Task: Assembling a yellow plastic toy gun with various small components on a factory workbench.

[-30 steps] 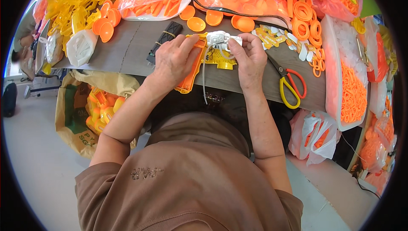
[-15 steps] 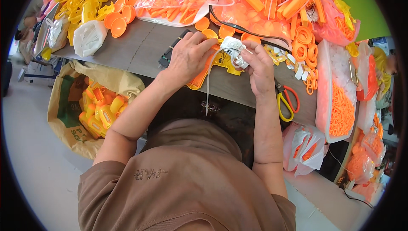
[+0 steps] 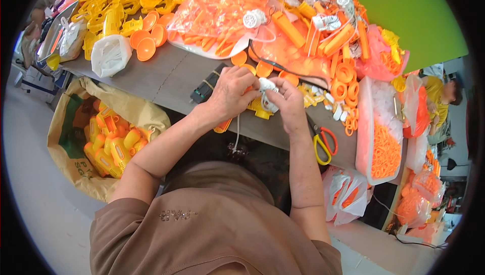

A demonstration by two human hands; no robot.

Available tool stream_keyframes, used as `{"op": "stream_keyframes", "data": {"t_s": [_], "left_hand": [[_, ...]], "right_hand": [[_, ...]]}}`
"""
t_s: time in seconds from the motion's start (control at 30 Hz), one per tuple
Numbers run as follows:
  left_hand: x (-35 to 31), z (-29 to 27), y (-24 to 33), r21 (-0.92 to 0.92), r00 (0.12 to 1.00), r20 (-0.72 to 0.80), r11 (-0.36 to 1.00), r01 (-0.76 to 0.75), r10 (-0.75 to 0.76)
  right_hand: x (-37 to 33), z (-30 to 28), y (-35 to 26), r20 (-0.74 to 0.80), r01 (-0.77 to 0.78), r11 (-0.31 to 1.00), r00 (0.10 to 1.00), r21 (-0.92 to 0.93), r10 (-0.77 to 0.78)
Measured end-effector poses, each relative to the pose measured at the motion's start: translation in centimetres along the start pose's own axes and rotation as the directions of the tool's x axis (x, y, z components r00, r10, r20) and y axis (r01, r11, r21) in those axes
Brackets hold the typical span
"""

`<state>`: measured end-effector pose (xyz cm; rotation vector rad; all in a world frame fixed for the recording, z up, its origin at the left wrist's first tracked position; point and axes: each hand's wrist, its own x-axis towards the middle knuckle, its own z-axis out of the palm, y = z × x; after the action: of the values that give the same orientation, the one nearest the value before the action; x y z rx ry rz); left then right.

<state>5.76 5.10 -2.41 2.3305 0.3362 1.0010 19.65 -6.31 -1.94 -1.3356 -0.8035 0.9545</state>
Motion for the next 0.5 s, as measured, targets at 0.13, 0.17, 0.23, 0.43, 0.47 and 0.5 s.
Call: {"op": "stream_keyframes", "data": {"t_s": [0.13,0.17,0.23,0.43,0.47,0.5], "left_hand": [[0.2,-0.1,-0.3,-0.073,0.994,0.059,0.992,0.101,-0.096],[0.3,0.0,-0.4,-0.071,0.995,0.038,0.993,0.094,-0.091],[0.1,0.1,-0.4,-0.072,0.993,0.064,0.992,0.105,-0.100],[-0.5,1.0,0.1,0.178,0.982,-0.027,0.967,-0.181,0.188],[-0.6,1.3,0.1,0.221,0.976,-0.007,0.952,-0.210,0.217],[-0.7,1.4,0.1,0.264,0.970,0.015,0.934,-0.239,0.244]], "right_hand": [[0.0,0.3,0.2,-0.021,0.000,0.998,1.000,-0.060,-0.002],[0.0,0.3,0.3,-0.031,-0.005,0.999,1.000,-0.040,0.004],[-0.1,0.6,0.2,-0.032,-0.001,1.000,0.999,-0.025,0.000],[0.2,1.7,0.8,-0.156,0.078,0.997,0.985,-0.008,-0.078],[0.2,1.8,1.0,-0.153,0.079,0.997,0.985,-0.010,-0.080],[0.2,1.9,1.1,-0.182,0.087,0.996,0.979,-0.020,-0.089]]}}
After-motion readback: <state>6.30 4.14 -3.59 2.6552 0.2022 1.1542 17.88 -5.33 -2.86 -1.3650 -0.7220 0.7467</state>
